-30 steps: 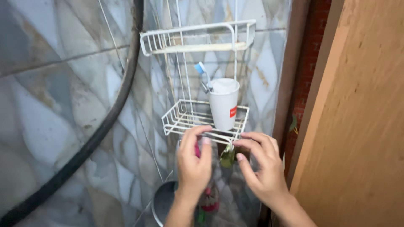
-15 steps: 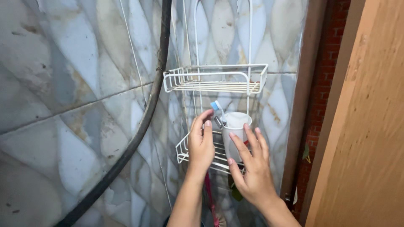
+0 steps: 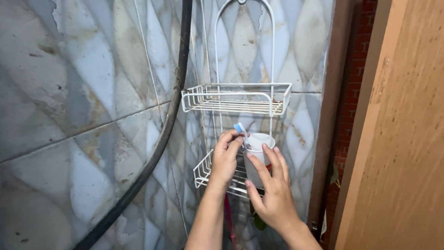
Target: The person repeatedly picks up toothbrushes, a cup, a metal pot, and scrub brushes from a wall-mounted rack and places them on the toilet tank lid. The person handles each item one at a time and returns to the rack to retrieve the next item.
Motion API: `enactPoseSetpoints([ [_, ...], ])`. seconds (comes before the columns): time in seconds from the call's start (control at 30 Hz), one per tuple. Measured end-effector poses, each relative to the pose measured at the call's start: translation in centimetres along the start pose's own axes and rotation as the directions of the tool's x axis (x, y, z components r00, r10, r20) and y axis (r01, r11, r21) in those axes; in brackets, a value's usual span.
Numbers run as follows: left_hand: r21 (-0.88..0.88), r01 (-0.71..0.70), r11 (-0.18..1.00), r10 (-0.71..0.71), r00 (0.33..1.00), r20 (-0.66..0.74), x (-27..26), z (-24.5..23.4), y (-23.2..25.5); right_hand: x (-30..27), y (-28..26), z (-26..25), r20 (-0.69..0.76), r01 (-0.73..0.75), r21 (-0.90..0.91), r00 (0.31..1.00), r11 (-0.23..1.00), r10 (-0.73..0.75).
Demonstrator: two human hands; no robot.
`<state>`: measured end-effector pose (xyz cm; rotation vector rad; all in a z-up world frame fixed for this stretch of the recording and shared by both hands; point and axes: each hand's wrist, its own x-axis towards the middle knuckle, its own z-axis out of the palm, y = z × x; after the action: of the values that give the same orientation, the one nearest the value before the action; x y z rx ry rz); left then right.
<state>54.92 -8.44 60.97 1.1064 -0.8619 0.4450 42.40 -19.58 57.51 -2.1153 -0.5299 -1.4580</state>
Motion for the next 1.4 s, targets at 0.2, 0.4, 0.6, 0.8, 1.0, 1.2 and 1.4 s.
enactPoseSetpoints([
  [0.2,0.021,0.084,0.996,-0.086,0.988,0.129,-0.2,0.0,1.6,0.3,0.1,0.3,-0.021,0.021,-0.037,1.000,0.999,-0.022],
  [0.4,-0.028,-0.002,1.000,0.005,0.996,0.093,-0.1,0.3,1.5,0.3,0.0,0.2,-0.015,0.021,-0.044,1.000,0.999,-0.021],
  [0.6,-0.165,-0.026,0.986,0.008,0.994,-0.110,-0.3,-0.5,1.0,0.5,-0.2,0.3,-0.001,0.005,-0.056,1.000,0.998,-0.005],
  [0.8,-0.427,-0.374,0.823,0.211,0.900,-0.382,-1.8,-2.2,1.2,0.3,0.1,0.4,-0.013,0.006,-0.046,1.000,0.999,-0.007],
  [1.0,-0.486,-0.460,0.743,0.227,0.857,-0.463,-5.5,-3.8,2.0,0.1,0.2,0.6,-0.041,0.017,-0.055,0.999,0.998,-0.020],
  [1.2,-0.436,-0.559,0.705,0.239,0.767,-0.596,-9.9,-5.6,2.8,-0.5,0.4,0.8,-0.103,0.038,-0.008,0.994,0.999,-0.039],
  [1.4,-0.482,-0.561,0.673,0.213,0.771,-0.600,-15.3,-5.3,2.4,-0.9,0.4,0.6,-0.131,0.047,0.006,0.990,0.999,-0.046],
])
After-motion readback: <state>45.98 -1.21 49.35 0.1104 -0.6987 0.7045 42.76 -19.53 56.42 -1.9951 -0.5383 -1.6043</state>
